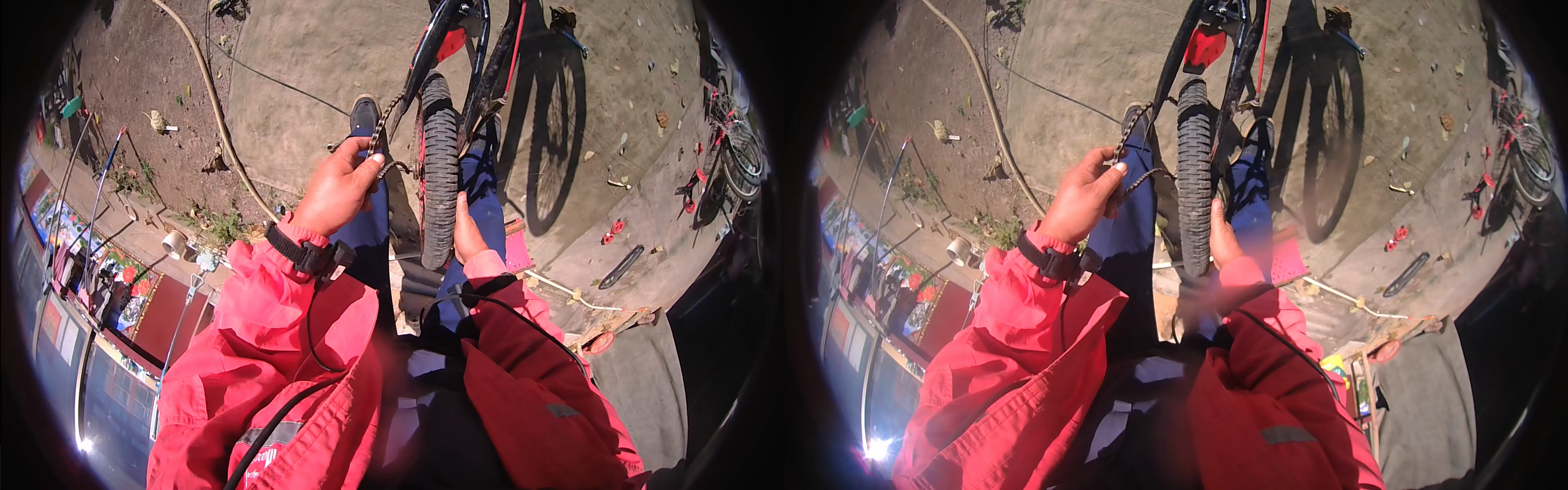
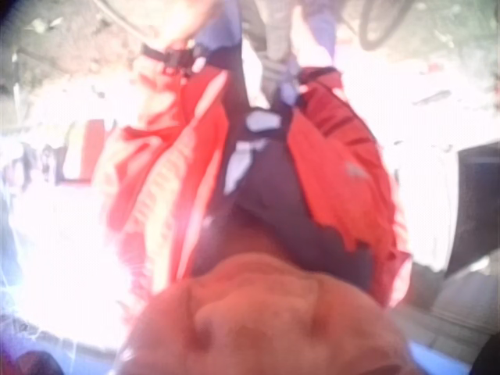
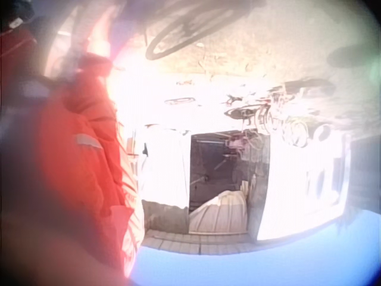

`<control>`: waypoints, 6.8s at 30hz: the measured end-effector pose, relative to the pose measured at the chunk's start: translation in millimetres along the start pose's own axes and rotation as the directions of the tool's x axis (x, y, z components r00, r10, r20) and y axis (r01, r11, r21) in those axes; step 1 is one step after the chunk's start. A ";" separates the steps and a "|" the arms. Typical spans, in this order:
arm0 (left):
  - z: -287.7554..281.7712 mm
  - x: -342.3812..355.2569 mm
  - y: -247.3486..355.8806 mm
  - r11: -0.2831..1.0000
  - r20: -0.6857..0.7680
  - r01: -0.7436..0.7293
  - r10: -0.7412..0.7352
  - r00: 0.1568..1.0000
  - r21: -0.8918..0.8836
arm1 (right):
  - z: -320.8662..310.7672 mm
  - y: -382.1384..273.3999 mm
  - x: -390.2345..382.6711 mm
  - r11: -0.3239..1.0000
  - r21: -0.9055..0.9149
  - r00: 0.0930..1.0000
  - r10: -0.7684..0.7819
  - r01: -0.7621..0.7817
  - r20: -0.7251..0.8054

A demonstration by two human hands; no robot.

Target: The person removes the rear wheel of a bicycle, uses a wrench to loosen the axle nuts, and then reattaches the wheel. They then adjust the chain on the rear sprocket and pedal the crank to test the drivetrain.

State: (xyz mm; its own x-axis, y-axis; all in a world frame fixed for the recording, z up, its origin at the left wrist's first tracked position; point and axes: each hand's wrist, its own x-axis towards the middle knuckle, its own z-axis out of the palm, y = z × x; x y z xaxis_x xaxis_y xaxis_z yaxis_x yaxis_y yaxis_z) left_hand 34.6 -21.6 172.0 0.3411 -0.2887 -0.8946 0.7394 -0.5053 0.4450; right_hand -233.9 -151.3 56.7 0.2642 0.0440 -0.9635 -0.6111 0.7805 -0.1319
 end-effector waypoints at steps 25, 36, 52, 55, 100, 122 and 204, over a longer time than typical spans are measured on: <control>13.2 28.4 -72.8 0.980 -0.054 -0.091 0.083 0.995 -0.175 | -12.7 -7.0 9.8 0.982 -0.161 0.992 -0.089 0.102 0.084; 12.1 28.6 -67.5 0.988 -0.042 -0.068 0.063 0.997 -0.135 | -27.0 6.2 26.4 0.826 -0.458 0.944 -0.270 0.329 0.191; 28.2 33.4 -61.5 0.995 -0.020 -0.035 0.033 0.999 -0.097 | 0.6 -45.4 5.3 0.932 -0.320 0.970 -0.099 0.168 0.222; 35.1 38.0 -62.5 0.994 -0.006 -0.016 0.015 1.000 -0.112 | 1.7 -50.8 3.8 0.835 -0.451 0.937 -0.196 0.314 0.289; 60.2 49.1 -57.4 0.971 -0.079 -0.122 0.141 0.987 0.206 | 130.7 -242.1 46.7 -0.644 -0.712 0.775 -0.285 0.282 0.565; 52.5 58.2 -78.1 0.903 -0.018 -0.380 0.391 0.920 0.199 | 146.3 -133.5 13.4 0.147 -0.964 0.721 -0.690 0.221 0.060; -27.6 43.6 99.3 0.948 0.284 -0.052 0.146 0.948 -0.313 | 122.9 -91.6 -12.4 0.267 -0.864 0.683 -0.722 0.426 0.113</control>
State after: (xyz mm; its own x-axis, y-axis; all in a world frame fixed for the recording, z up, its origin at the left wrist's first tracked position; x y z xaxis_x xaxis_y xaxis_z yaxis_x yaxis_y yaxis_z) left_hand 138.9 -61.9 176.0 0.2661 -0.5784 -0.7711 0.8649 -0.2099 0.4559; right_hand -89.5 -146.7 109.4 0.7060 -0.4629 -0.5359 -0.6957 -0.3118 -0.6472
